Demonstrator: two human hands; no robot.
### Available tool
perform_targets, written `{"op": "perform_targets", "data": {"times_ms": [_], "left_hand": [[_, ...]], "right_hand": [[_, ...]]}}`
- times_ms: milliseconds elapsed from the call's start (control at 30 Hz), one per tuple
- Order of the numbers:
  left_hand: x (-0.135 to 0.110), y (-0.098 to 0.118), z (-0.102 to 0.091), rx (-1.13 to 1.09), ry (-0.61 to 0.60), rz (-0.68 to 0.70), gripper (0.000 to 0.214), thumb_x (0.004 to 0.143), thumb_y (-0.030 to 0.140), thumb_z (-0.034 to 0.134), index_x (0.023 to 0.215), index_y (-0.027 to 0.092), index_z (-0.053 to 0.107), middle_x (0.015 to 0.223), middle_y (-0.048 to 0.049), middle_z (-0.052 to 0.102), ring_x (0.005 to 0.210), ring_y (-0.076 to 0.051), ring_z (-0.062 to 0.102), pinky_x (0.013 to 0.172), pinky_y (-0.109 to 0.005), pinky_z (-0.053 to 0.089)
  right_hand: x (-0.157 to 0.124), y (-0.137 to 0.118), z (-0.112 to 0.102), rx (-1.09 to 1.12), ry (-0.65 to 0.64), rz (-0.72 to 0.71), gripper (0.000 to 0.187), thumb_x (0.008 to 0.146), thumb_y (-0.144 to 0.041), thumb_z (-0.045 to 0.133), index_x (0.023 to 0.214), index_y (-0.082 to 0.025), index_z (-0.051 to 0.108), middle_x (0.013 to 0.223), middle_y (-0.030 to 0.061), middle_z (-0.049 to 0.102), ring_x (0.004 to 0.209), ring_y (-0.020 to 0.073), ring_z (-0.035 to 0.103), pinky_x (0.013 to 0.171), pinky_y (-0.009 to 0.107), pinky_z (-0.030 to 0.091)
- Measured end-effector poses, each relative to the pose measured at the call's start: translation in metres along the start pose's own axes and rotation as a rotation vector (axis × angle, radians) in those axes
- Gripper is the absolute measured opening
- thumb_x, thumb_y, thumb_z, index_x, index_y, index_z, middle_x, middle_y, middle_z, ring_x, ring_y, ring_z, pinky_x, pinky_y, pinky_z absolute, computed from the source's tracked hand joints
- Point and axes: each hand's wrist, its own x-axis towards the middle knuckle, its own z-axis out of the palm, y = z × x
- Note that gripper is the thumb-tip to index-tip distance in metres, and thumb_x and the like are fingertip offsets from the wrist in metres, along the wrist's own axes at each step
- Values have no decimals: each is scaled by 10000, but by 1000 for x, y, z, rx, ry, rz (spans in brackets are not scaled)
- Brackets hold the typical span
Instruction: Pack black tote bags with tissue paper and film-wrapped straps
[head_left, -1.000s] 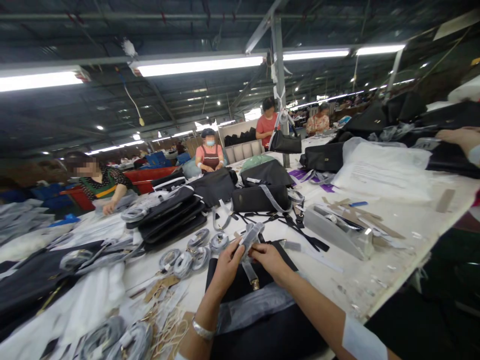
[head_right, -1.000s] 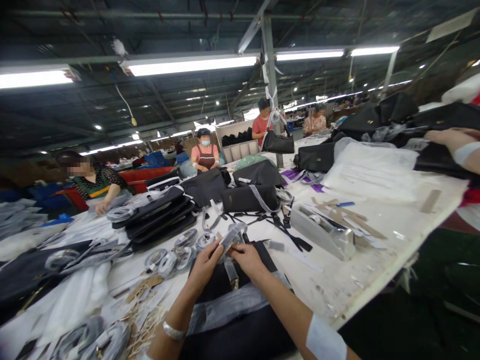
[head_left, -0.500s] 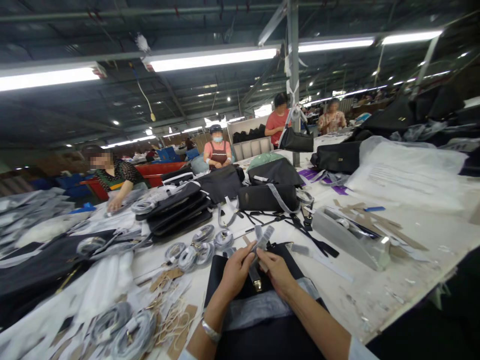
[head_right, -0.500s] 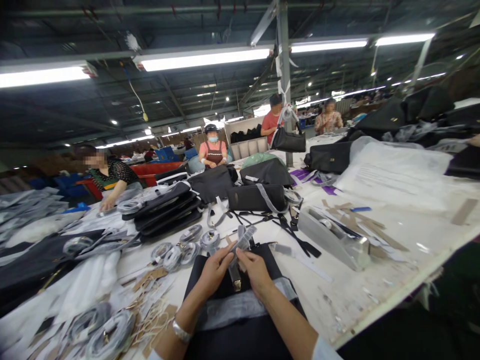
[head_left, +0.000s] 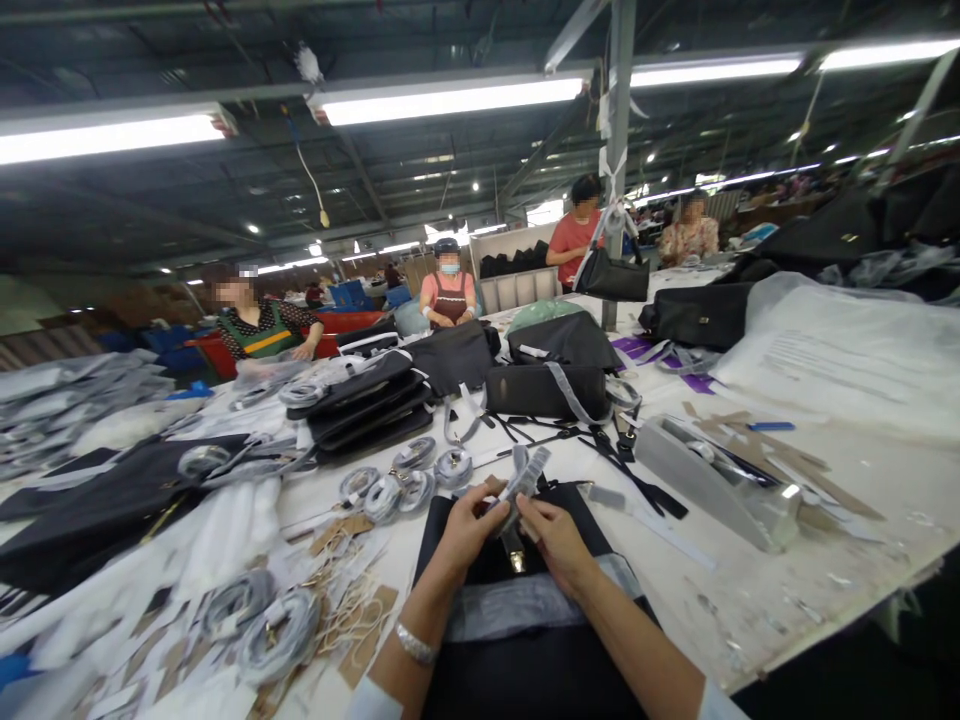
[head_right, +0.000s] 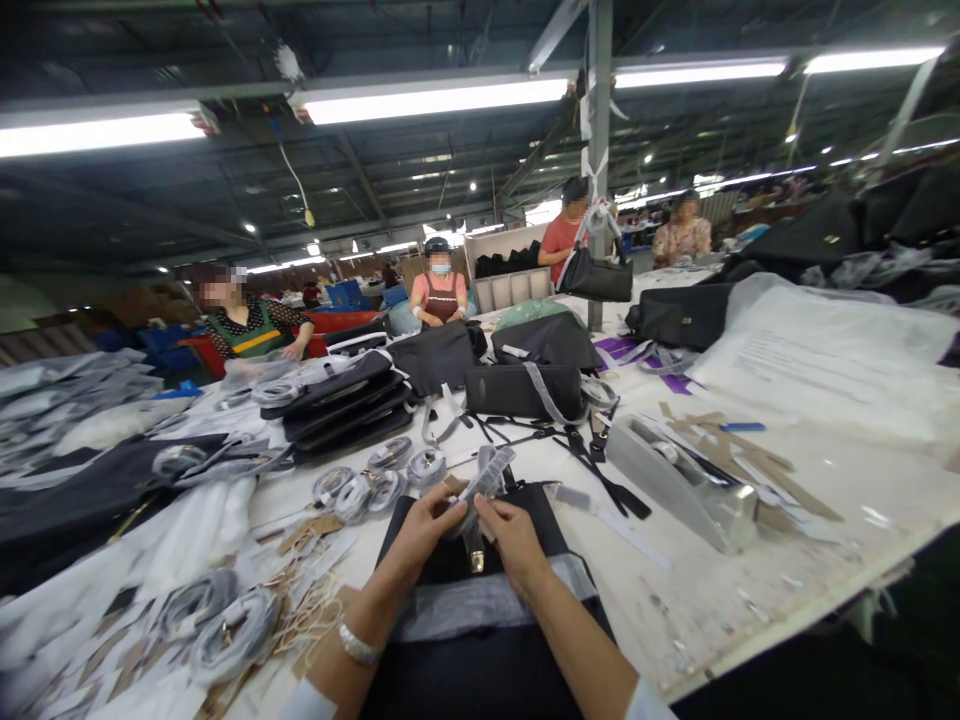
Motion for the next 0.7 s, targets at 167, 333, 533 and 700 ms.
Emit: {"op": "perform_targets", "data": {"times_ms": [167, 333, 533, 700], "left_hand": [[0, -1, 0, 0, 81, 35, 448, 789, 468, 736, 1107, 152, 732, 1159, -125, 698, 1091, -298, 618, 963, -391, 468], [0, -5, 2, 29, 112, 85, 398, 802, 424, 731, 1120, 185, 734, 1156, -104, 698, 1078, -278, 623, 976, -383, 459], [-3, -6, 18, 71, 175, 149, 341, 815, 377, 720, 1105, 198, 739, 1060, -85, 697, 995, -249, 629, 889, -346, 481], [-4, -8, 34, 105, 258, 219, 269, 856, 371, 665, 1034, 190, 756, 980, -78, 684, 950, -231, 630, 844, -330, 490]], "right_hand": [[-1, -4, -4, 242, -90, 79, 433, 732, -558, 782, 938, -178, 771, 992, 91, 718, 944, 235, 647, 877, 364, 528], [-2, 2, -3, 195, -81, 54, 451, 651, -421, 887, 1010, -172, 772, 1015, 77, 723, 980, 216, 650, 959, 341, 496], [-3, 6, 1, 88, 48, -40, 409, 694, -480, 842, 971, -186, 778, 958, 56, 728, 893, 205, 646, 827, 310, 526], [-4, 8, 1, -41, 144, -120, 397, 753, -476, 789, 985, -155, 757, 864, 44, 715, 791, 202, 612, 720, 289, 503]]}}
